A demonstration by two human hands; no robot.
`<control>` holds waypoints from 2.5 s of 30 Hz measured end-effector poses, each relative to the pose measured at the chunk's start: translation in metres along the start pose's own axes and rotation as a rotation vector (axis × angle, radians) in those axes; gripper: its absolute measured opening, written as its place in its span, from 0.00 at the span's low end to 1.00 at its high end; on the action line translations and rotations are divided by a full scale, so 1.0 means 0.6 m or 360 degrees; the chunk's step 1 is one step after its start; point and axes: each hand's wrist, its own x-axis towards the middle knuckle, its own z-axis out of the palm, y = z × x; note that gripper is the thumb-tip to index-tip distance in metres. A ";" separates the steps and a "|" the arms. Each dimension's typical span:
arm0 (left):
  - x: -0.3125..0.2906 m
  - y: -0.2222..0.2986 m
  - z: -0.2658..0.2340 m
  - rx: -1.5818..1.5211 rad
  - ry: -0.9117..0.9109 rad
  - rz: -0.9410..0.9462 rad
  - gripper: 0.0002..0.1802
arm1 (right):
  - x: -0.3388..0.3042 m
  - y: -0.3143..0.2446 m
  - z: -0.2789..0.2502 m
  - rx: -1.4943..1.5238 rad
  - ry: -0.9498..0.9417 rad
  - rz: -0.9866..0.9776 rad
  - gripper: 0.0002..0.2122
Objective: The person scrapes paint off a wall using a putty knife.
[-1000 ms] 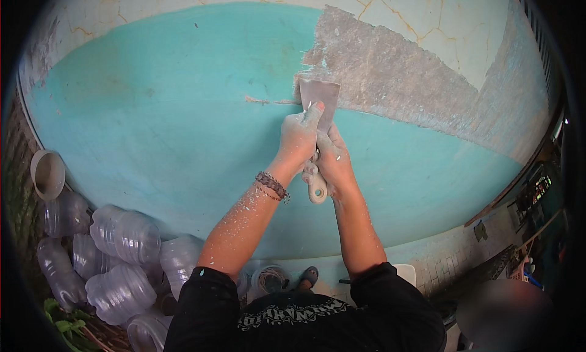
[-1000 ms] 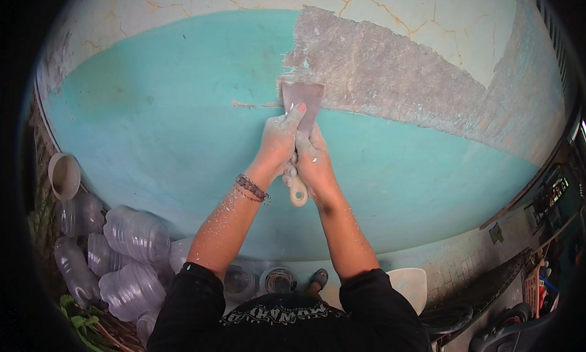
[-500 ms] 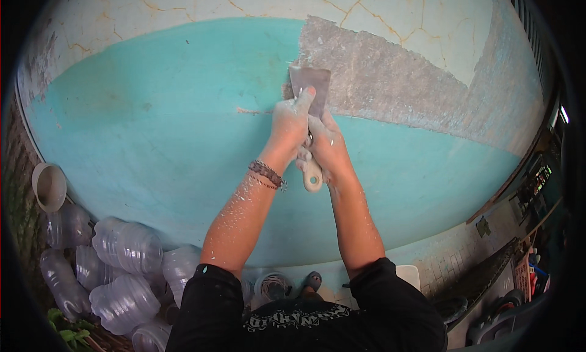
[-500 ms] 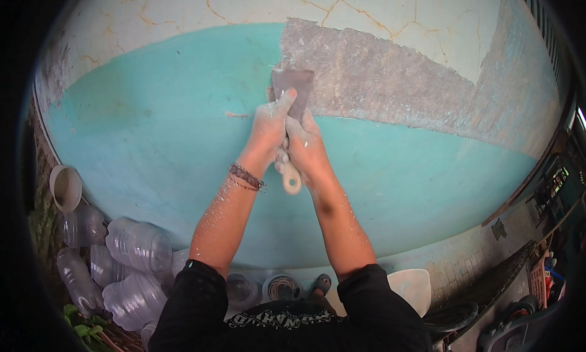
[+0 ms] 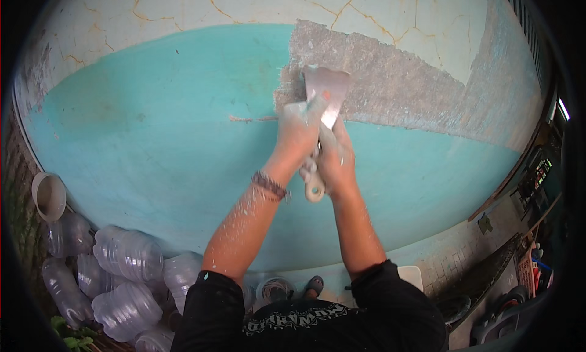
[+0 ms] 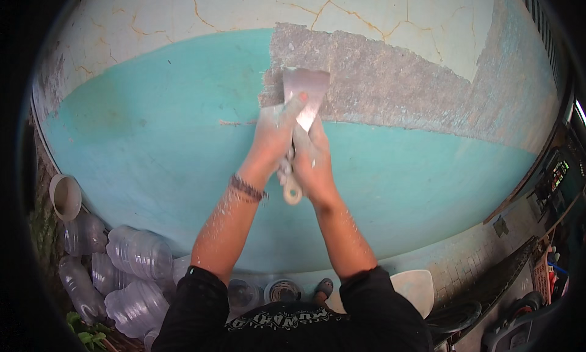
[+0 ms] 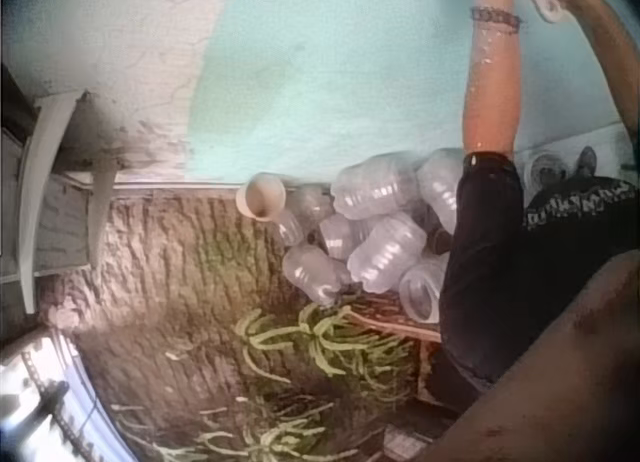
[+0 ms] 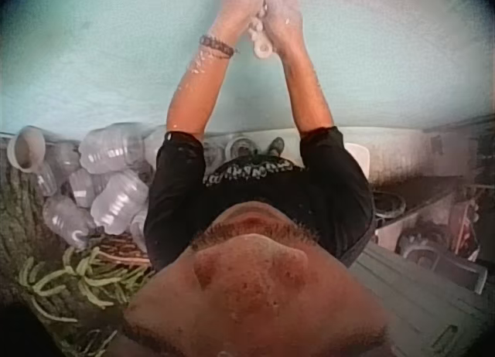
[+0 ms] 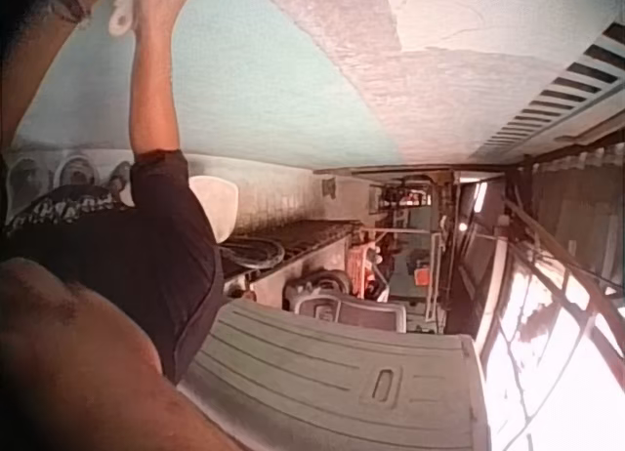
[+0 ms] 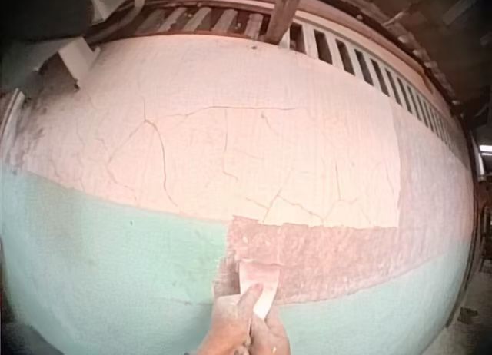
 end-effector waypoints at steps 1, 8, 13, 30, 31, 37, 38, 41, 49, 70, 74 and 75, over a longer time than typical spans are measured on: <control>-0.004 -0.005 0.003 -0.0012 0.0014 -0.0002 0.25 | -0.001 0.005 0.000 0.0028 -0.0059 -0.0134 0.19; -0.003 -0.026 0.012 -0.0226 0.0189 -0.0008 0.25 | 0.008 0.023 -0.007 0.0116 -0.0040 0.0147 0.18; 0.036 0.012 -0.005 -0.0292 0.0025 -0.0151 0.27 | 0.043 0.003 -0.004 0.0103 -0.0107 0.0068 0.19; -0.036 0.072 -0.003 -0.0454 -0.0030 0.0122 0.27 | -0.005 -0.041 0.013 0.0103 -0.0103 -0.0370 0.13; -0.054 0.062 -0.005 -0.0576 -0.0193 -0.0023 0.26 | -0.015 -0.034 0.007 0.0264 -0.0187 -0.0503 0.13; -0.164 -0.242 -0.042 -0.0720 0.0081 -0.0795 0.22 | -0.047 0.187 -0.081 -0.0616 0.0007 0.0166 0.19; -0.216 -0.314 -0.066 -0.0433 0.0076 -0.0970 0.22 | -0.076 0.242 -0.110 -0.0822 -0.0124 0.0477 0.23; -0.416 -0.506 -0.166 0.1253 -0.0830 -0.0975 0.34 | -0.183 0.369 -0.227 -0.1733 -0.0951 0.0990 0.26; -0.430 -0.494 -0.248 0.1109 -0.0180 -0.0507 0.18 | -0.159 0.169 -0.311 -0.2111 -0.0840 0.0182 0.16; 0.014 -0.047 -0.128 0.1954 0.0778 0.1501 0.30 | -0.179 0.236 -0.376 -0.1443 0.0161 0.0917 0.28; 0.004 -0.176 -0.125 0.2149 0.0909 0.1321 0.36 | -0.254 0.285 -0.440 -0.1089 0.0029 0.1249 0.20; -0.004 -0.211 -0.117 0.2246 0.0967 0.1096 0.39 | -0.254 0.283 -0.443 -0.1063 -0.0048 0.1200 0.17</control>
